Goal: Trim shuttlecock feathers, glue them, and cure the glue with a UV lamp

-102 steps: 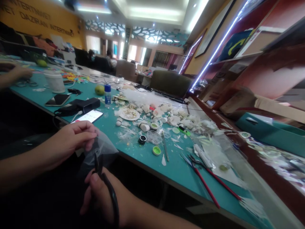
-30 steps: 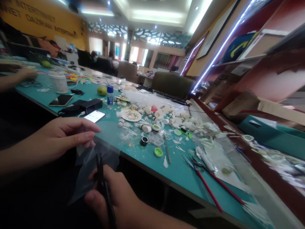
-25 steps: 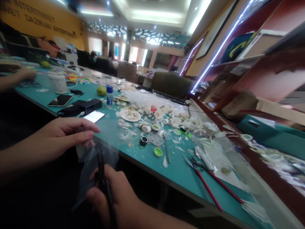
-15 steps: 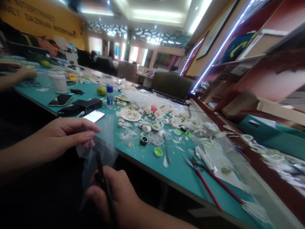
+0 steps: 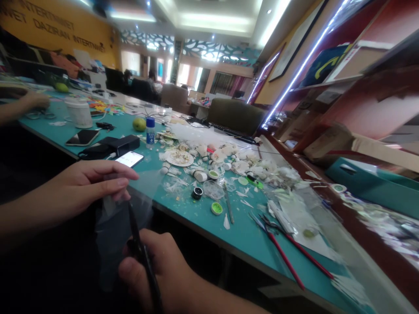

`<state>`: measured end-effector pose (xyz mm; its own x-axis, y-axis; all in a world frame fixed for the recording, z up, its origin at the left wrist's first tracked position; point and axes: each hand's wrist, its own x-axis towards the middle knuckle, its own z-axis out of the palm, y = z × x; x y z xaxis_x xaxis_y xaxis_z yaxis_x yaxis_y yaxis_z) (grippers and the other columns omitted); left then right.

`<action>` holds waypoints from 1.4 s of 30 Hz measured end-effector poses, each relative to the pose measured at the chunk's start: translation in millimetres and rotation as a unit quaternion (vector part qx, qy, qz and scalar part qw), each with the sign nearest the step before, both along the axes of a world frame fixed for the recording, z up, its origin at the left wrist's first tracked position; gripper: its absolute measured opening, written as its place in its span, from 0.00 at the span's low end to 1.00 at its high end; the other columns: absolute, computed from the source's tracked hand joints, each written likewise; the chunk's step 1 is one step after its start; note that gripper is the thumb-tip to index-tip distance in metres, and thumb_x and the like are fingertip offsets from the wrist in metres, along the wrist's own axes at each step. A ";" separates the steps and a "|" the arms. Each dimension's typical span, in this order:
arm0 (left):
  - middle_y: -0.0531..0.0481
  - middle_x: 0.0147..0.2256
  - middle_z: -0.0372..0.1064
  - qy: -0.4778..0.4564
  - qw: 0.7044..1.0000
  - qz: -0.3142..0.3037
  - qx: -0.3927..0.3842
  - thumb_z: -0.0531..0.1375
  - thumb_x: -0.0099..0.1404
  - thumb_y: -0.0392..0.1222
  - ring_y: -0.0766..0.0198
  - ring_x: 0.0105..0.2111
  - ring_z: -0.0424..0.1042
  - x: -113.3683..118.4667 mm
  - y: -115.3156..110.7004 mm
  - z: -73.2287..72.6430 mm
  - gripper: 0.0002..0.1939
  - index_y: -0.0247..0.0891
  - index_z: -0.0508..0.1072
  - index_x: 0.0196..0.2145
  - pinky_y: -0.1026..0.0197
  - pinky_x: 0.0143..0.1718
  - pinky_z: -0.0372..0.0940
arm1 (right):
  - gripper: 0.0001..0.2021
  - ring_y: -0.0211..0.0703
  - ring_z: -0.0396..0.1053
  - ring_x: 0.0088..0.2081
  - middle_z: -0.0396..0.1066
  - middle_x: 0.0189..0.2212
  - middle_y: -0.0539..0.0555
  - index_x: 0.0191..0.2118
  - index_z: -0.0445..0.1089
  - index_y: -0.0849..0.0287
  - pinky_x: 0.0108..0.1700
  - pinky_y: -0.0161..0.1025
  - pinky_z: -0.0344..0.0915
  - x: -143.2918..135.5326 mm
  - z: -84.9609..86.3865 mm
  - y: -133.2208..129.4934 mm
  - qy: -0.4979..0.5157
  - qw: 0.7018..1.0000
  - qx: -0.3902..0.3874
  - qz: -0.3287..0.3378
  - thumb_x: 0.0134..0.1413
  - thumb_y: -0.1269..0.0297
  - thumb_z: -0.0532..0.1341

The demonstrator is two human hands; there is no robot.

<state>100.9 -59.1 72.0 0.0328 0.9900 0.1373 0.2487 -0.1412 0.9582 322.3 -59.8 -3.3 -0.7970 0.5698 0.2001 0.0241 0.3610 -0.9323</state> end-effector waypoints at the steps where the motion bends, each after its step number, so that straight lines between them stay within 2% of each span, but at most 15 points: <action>1: 0.57 0.23 0.73 -0.006 1.000 0.000 -0.007 0.64 0.65 0.45 0.68 0.29 0.75 0.1 -0.2 0.3 0.07 0.46 0.80 0.41 0.72 0.31 0.67 | 0.22 0.34 0.60 0.24 0.60 0.23 0.48 0.41 0.64 0.60 0.25 0.31 0.55 0.8 -2.5 -0.4 0.010 1.000 -0.007 -0.005 0.64 0.43 0.52; 5: 0.57 0.22 0.73 -0.062 0.997 -0.007 -0.044 0.64 0.66 0.44 0.68 0.28 0.76 1.6 -0.6 0.2 0.06 0.46 0.80 0.40 0.73 0.31 0.67 | 0.23 0.36 0.64 0.25 0.62 0.23 0.48 0.45 0.64 0.60 0.27 0.31 0.59 3.6 -9.2 -0.6 0.037 0.999 -0.033 0.000 0.64 0.42 0.52; 11: 0.54 0.24 0.75 -0.113 0.989 -0.011 -0.094 0.64 0.65 0.47 0.68 0.28 0.76 1.1 -0.4 -0.6 0.08 0.44 0.80 0.39 0.72 0.30 0.68 | 0.24 0.37 0.67 0.25 0.64 0.22 0.49 0.46 0.64 0.61 0.26 0.31 0.60 3.8 -6.2 3.4 0.020 0.997 -0.048 0.057 0.63 0.42 0.53; 15: 0.54 0.24 0.74 -0.127 0.987 -0.036 -0.090 0.63 0.67 0.46 0.69 0.27 0.74 1.1 -1.3 1.6 0.08 0.42 0.80 0.38 0.71 0.30 0.68 | 0.25 0.38 0.67 0.26 0.65 0.23 0.49 0.49 0.63 0.62 0.26 0.31 0.60 3.1 -4.9 4.7 0.021 0.997 -0.046 0.056 0.63 0.42 0.52; 21: 0.58 0.22 0.70 -0.053 0.997 -0.044 -0.040 0.59 0.70 0.44 0.74 0.19 0.65 0.8 0.6 3.0 0.08 0.41 0.78 0.40 0.72 0.22 0.60 | 0.26 0.37 0.66 0.25 0.64 0.23 0.48 0.50 0.62 0.61 0.25 0.30 0.58 5.0 -6.8 3.6 0.020 0.996 -0.051 0.071 0.63 0.41 0.52; 25: 0.61 0.16 0.62 0.015 0.999 -0.040 -0.019 0.58 0.71 0.51 0.72 0.15 0.60 -2.8 0.7 0.8 0.14 0.42 0.74 0.48 0.70 0.19 0.56 | 0.27 0.39 0.66 0.28 0.63 0.25 0.48 0.53 0.60 0.62 0.28 0.32 0.61 7.1 -2.3 3.6 0.007 0.995 -0.053 0.084 0.64 0.40 0.50; 28: 0.61 0.16 0.60 0.059 0.998 -0.032 -0.006 0.57 0.70 0.55 0.71 0.16 0.59 -4.4 -1.1 0.4 0.17 0.42 0.74 0.48 0.70 0.19 0.56 | 0.30 0.41 0.65 0.34 0.65 0.32 0.53 0.54 0.60 0.61 0.36 0.36 0.64 6.8 4.5 5.4 -0.015 0.995 -0.027 0.090 0.62 0.37 0.50; 30: 0.60 0.17 0.62 0.076 0.997 -0.032 -0.003 0.58 0.69 0.55 0.71 0.17 0.59 -4.8 -2.6 0.9 0.17 0.43 0.75 0.47 0.70 0.19 0.55 | 0.34 0.41 0.64 0.35 0.65 0.35 0.54 0.54 0.61 0.60 0.37 0.37 0.63 5.7 6.4 6.6 -0.039 0.992 -0.025 0.115 0.59 0.33 0.50; 33: 0.59 0.21 0.65 0.090 0.995 -0.033 -0.007 0.59 0.69 0.55 0.71 0.19 0.60 -4.2 -4.4 2.4 0.17 0.44 0.75 0.47 0.71 0.19 0.56 | 0.38 0.40 0.65 0.32 0.65 0.32 0.53 0.51 0.62 0.61 0.35 0.36 0.63 3.4 1.9 6.4 -0.049 0.985 -0.039 0.164 0.55 0.28 0.47; 37: 0.58 0.22 0.66 0.112 0.993 -0.036 0.001 0.58 0.69 0.54 0.70 0.21 0.62 -0.9 -6.4 5.2 0.16 0.44 0.74 0.49 0.70 0.21 0.58 | 0.40 0.38 0.65 0.29 0.65 0.29 0.51 0.50 0.61 0.62 0.34 0.35 0.63 -1.0 -9.2 2.7 -0.045 0.988 -0.054 0.141 0.58 0.28 0.39; 42: 0.59 0.19 0.62 0.162 0.986 -0.037 0.022 0.54 0.71 0.54 0.69 0.19 0.61 3.4 -11.2 6.8 0.19 0.42 0.73 0.51 0.69 0.21 0.58 | 0.39 0.34 0.61 0.27 0.65 0.28 0.51 0.46 0.62 0.61 0.33 0.33 0.63 -8.3 -12.9 -0.2 -0.040 0.985 -0.039 0.161 0.58 0.28 0.36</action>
<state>104.3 -70.3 78.9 0.1544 0.9766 0.1497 0.5287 -0.2097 0.8225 314.0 -60.0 -16.2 -0.9502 0.2968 0.0953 -0.0058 0.2887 -0.9574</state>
